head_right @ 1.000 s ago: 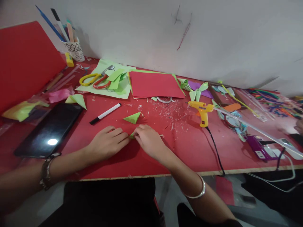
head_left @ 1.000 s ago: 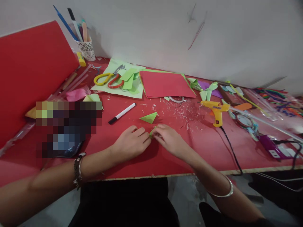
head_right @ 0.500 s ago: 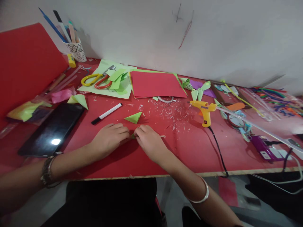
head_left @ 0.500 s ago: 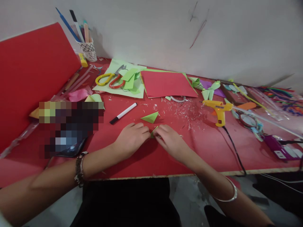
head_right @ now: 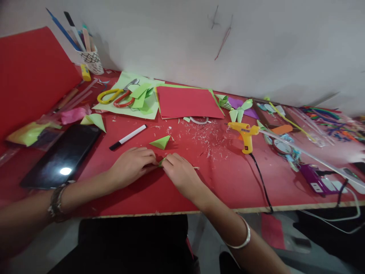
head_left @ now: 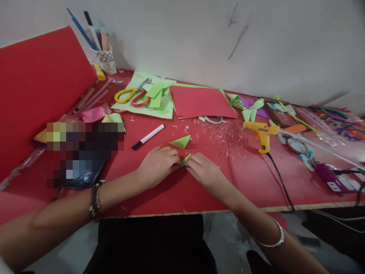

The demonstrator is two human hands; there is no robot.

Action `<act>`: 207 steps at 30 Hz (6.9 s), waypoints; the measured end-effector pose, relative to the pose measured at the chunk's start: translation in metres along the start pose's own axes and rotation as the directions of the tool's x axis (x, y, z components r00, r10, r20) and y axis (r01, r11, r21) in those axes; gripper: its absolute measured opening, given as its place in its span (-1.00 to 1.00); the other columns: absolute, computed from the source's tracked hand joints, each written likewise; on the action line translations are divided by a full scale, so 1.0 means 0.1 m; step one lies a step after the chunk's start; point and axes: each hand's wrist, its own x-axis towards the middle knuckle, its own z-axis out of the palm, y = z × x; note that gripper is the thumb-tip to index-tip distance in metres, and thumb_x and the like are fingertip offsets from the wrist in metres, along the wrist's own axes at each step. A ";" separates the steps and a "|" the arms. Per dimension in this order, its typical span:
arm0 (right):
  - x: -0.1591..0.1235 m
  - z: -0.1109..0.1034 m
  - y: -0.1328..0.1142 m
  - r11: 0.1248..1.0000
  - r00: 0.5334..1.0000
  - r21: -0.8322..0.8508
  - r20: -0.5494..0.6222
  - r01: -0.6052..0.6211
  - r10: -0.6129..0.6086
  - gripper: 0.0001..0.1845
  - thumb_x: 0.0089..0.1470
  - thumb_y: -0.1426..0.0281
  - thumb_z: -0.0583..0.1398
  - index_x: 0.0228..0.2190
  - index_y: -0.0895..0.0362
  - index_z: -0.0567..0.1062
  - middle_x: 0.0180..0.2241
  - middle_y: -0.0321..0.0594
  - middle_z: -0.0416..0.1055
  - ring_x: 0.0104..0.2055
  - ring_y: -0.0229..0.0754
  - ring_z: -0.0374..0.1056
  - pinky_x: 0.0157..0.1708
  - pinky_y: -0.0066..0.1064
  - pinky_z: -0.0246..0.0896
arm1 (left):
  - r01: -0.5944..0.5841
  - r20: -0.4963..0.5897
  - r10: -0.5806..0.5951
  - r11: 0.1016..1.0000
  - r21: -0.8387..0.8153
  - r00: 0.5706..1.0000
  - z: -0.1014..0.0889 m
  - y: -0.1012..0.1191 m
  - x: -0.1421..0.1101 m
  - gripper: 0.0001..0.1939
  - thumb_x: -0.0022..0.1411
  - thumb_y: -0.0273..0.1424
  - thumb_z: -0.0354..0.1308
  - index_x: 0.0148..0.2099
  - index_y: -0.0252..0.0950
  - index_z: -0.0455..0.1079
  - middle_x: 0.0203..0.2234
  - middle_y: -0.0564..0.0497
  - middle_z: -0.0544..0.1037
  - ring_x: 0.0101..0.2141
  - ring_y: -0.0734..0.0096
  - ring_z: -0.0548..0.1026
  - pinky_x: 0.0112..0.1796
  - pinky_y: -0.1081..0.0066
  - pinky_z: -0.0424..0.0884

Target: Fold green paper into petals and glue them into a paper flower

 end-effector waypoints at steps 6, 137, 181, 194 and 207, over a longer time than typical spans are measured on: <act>0.11 -0.06 -0.06 0.991 0.997 -0.136 0.083 0.009 0.002 -0.79 0.14 0.51 0.00 -0.44 0.23 0.41 -0.43 -0.15 0.35 -0.37 -0.19 0.21 -0.38 -0.36 0.11 | -0.050 -0.002 0.050 0.998 0.045 0.999 0.03 -0.01 0.03 -0.84 0.20 -0.32 0.06 -0.28 -0.32 0.34 -0.37 0.02 0.46 -0.32 0.35 0.41 -0.37 0.40 0.24; 0.32 -0.54 -0.08 0.963 0.961 -0.136 0.180 0.234 -0.209 -0.69 0.22 0.44 -0.09 -0.30 0.29 0.41 -0.33 -0.07 0.33 -0.31 -0.21 0.17 -0.40 -0.41 0.03 | 0.529 0.532 -0.093 0.343 -0.776 0.842 -0.48 -0.01 -0.08 -0.65 0.26 -0.18 -0.17 -0.51 -0.27 0.03 -0.65 0.17 -0.04 -0.65 0.58 -0.07 -0.63 0.50 -0.10; 0.33 -0.43 -0.12 0.877 0.956 -0.380 0.147 0.293 -0.255 -0.76 0.15 0.55 -0.06 -0.44 0.23 0.36 -0.52 -0.15 0.38 -0.48 -0.25 0.22 -0.60 -0.40 -0.21 | 0.644 0.677 0.112 0.231 -0.730 0.727 -0.44 -0.09 -0.11 -0.54 0.22 -0.03 -0.14 -0.57 -0.25 0.01 -0.89 0.18 0.16 -0.86 0.62 0.01 -0.82 0.56 -0.10; 0.32 -0.36 0.01 0.781 0.893 -0.520 -0.072 0.346 -0.444 -0.65 0.20 0.55 -0.17 -0.26 0.23 0.38 -0.56 -0.20 0.33 -0.46 -0.23 0.18 -0.53 -0.37 -0.08 | 0.619 0.541 0.301 -0.375 -0.690 0.786 -0.39 0.12 -0.20 -0.48 0.36 -0.29 -0.42 -0.65 -0.30 -0.07 -0.97 0.19 -0.04 -0.90 0.67 -0.07 -0.69 0.54 -0.10; 0.37 -0.27 0.06 0.740 0.706 -0.595 -0.375 0.314 -0.601 -0.75 0.21 0.47 -0.06 -0.11 0.22 0.30 -0.48 -0.25 0.39 -0.45 -0.28 0.19 -0.45 -0.36 0.05 | 0.469 0.442 0.233 -0.686 -0.556 0.866 -0.31 0.36 -0.35 -0.43 0.35 -0.26 -0.56 -0.67 -0.30 -0.12 -0.99 0.21 -0.08 -0.91 0.67 -0.05 -0.50 0.61 0.25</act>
